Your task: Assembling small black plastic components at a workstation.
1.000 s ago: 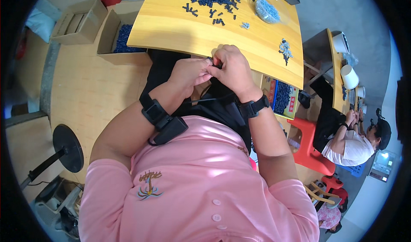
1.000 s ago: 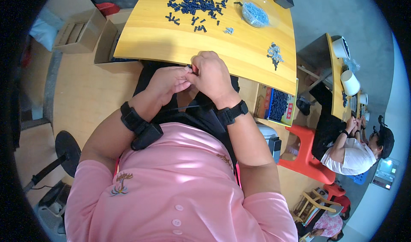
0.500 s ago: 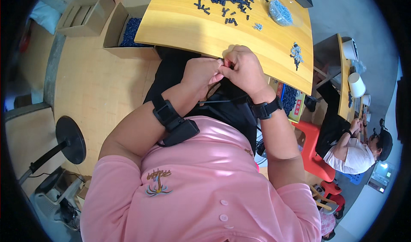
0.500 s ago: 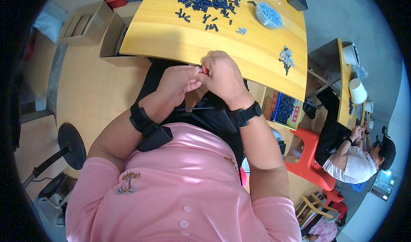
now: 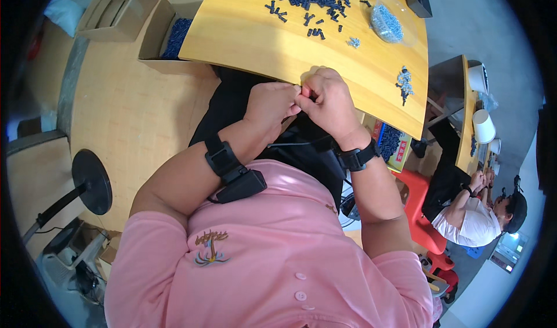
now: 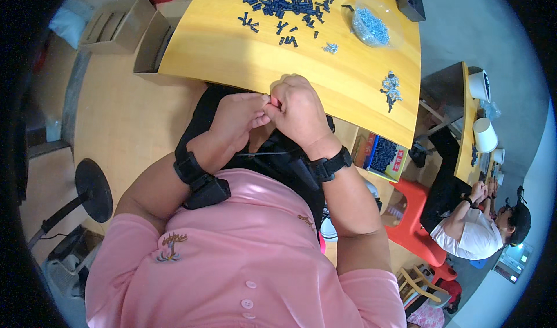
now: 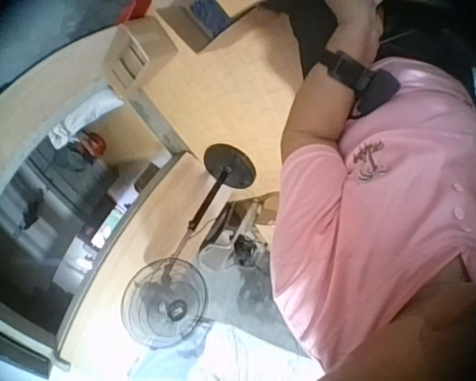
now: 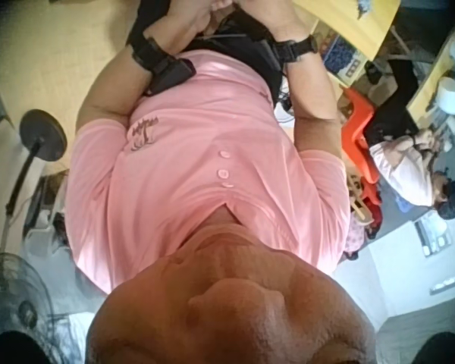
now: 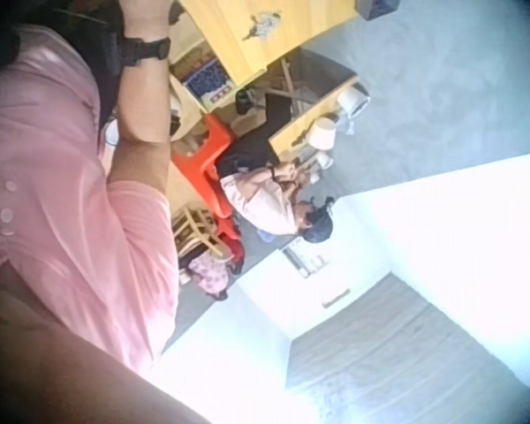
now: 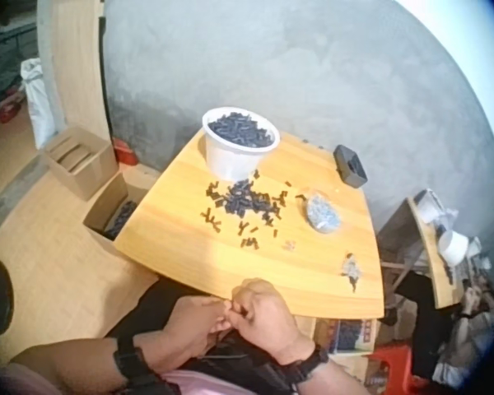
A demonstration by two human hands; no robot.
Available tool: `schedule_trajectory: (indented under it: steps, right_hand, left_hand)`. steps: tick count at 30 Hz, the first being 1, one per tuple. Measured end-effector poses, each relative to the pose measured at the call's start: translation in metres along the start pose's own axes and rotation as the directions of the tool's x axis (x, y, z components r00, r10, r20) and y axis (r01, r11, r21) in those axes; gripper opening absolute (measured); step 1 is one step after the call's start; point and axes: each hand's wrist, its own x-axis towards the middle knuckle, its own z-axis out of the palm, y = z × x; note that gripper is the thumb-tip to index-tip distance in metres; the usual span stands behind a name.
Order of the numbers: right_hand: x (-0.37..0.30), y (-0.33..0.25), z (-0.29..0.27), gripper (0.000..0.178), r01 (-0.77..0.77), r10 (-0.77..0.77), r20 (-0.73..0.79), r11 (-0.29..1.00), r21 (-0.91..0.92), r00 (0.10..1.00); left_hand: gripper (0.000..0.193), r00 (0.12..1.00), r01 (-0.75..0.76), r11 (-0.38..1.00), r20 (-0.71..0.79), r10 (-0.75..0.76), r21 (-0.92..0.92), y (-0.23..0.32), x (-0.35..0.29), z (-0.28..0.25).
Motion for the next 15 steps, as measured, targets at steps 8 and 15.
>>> schedule_trajectory:
  steps: [8, 15]
  right_hand:
    - [0.005, 0.005, -0.004, 0.024, 0.027, -0.027, 0.018, 1.0, -0.012, 0.999]
    - [-0.008, 0.008, -0.008, 0.023, 0.024, -0.021, -0.036, 0.996, 0.087, 0.999]
  left_hand:
    - [0.013, 0.995, 0.051, 0.978, 0.075, -0.068, 0.201, 0.031, -0.001, -0.011]
    - [0.022, 0.992, 0.116, 0.744, -0.115, -0.054, 0.658, 0.082, -0.004, -0.098]
